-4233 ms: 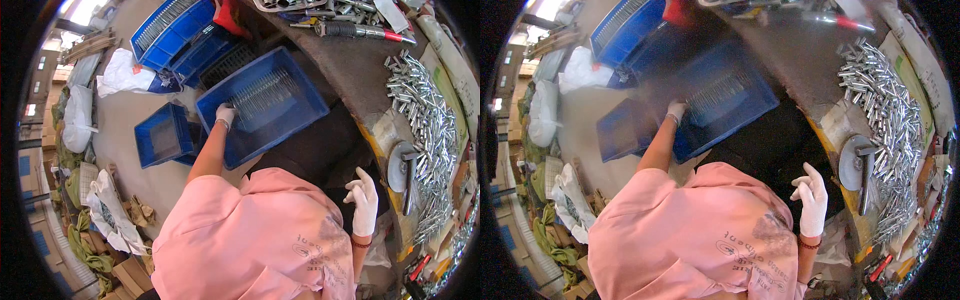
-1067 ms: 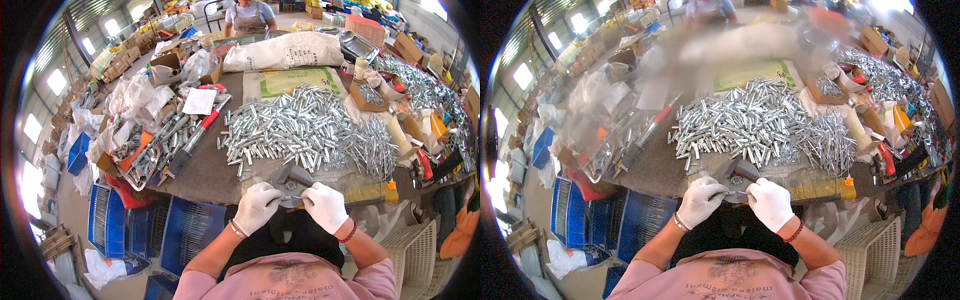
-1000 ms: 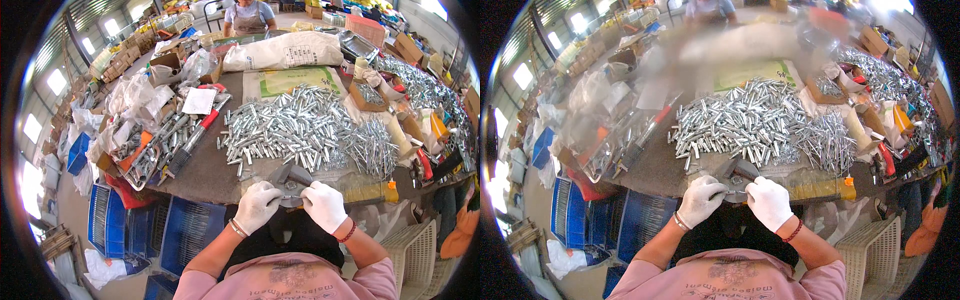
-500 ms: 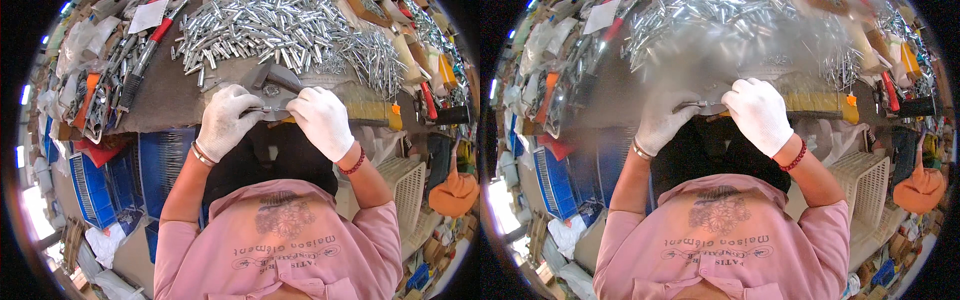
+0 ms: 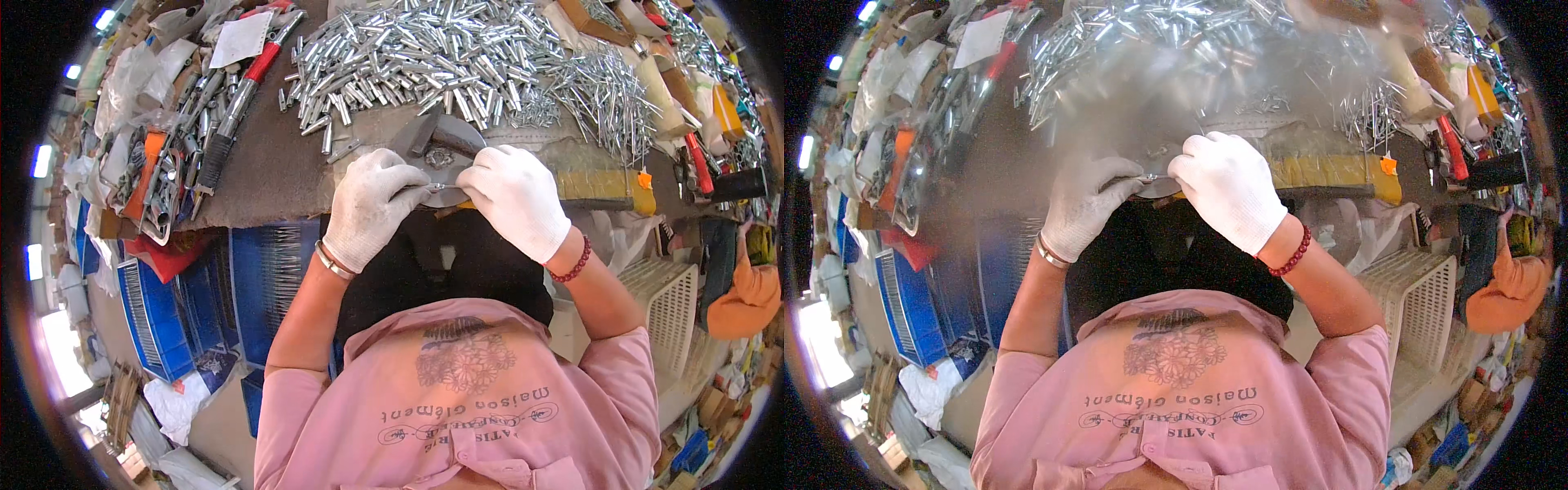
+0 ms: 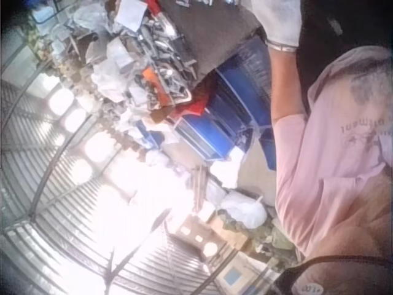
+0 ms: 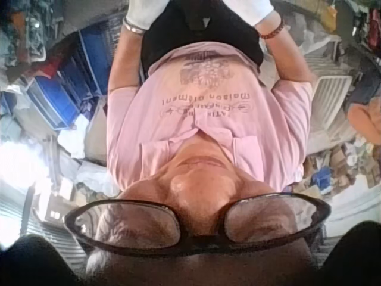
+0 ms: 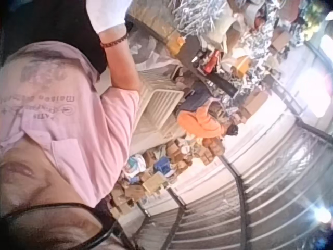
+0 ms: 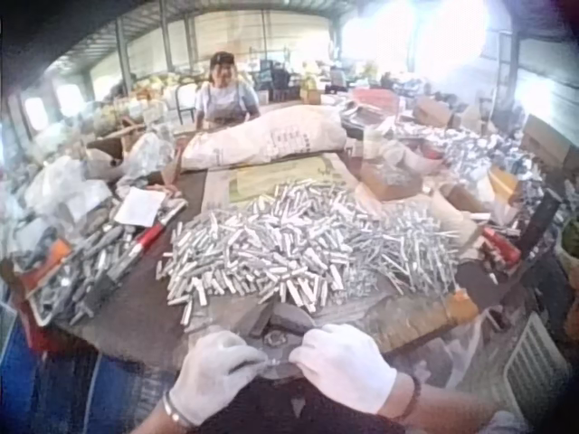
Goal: Assembling small metal components by combining pins and washers on a workbench and sorting them into bins.
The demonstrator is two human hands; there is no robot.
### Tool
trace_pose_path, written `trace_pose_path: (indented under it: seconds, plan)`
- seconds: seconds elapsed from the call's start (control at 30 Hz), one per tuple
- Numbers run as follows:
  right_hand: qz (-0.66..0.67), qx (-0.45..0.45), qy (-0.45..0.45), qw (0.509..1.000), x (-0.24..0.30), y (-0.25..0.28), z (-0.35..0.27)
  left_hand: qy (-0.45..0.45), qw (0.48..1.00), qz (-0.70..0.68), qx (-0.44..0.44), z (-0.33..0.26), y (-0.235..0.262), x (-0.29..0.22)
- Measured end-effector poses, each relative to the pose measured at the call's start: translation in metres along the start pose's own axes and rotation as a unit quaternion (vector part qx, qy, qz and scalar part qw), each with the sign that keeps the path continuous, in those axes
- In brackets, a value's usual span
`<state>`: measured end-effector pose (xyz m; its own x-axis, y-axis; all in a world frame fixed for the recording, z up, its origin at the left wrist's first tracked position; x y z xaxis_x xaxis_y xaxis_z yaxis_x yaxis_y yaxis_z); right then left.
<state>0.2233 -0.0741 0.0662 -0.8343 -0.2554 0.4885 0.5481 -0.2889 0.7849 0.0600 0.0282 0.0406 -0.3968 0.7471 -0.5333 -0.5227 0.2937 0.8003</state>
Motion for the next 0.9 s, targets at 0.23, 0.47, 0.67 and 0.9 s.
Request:
trace_pose_path:
  seconds: [0.23,0.47,0.67,0.9]
  plan:
    - [-0.025,0.028,0.037,0.999,0.001,-0.003,0.006,-0.034,0.999,0.016,-0.027,0.002,-0.005,-0.001]
    - [-0.028,-0.052,0.017,0.998,-0.006,0.005,-0.009,-0.045,0.995,0.016,-0.083,-0.005,0.0,-0.009]
    - [-0.063,-0.163,-0.186,0.967,-0.084,0.062,-0.029,-0.032,0.996,0.008,-0.08,-0.005,0.003,-0.012]
    - [-0.061,-0.093,-0.055,0.992,-0.095,0.046,0.004,-0.032,0.995,0.007,-0.094,-0.004,0.005,-0.014]
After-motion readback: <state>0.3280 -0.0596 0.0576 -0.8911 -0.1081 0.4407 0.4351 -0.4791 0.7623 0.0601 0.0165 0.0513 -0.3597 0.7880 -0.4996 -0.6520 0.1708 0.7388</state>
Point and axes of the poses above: each hand's wrist, its own z-axis towards the middle knuckle, its own y-axis out of the back of the hand, x = y × z, the point moved 6 cm from there along z, towards the middle knuckle, and after that the axes turned 12 degrees about z, right-handed, at the moved point
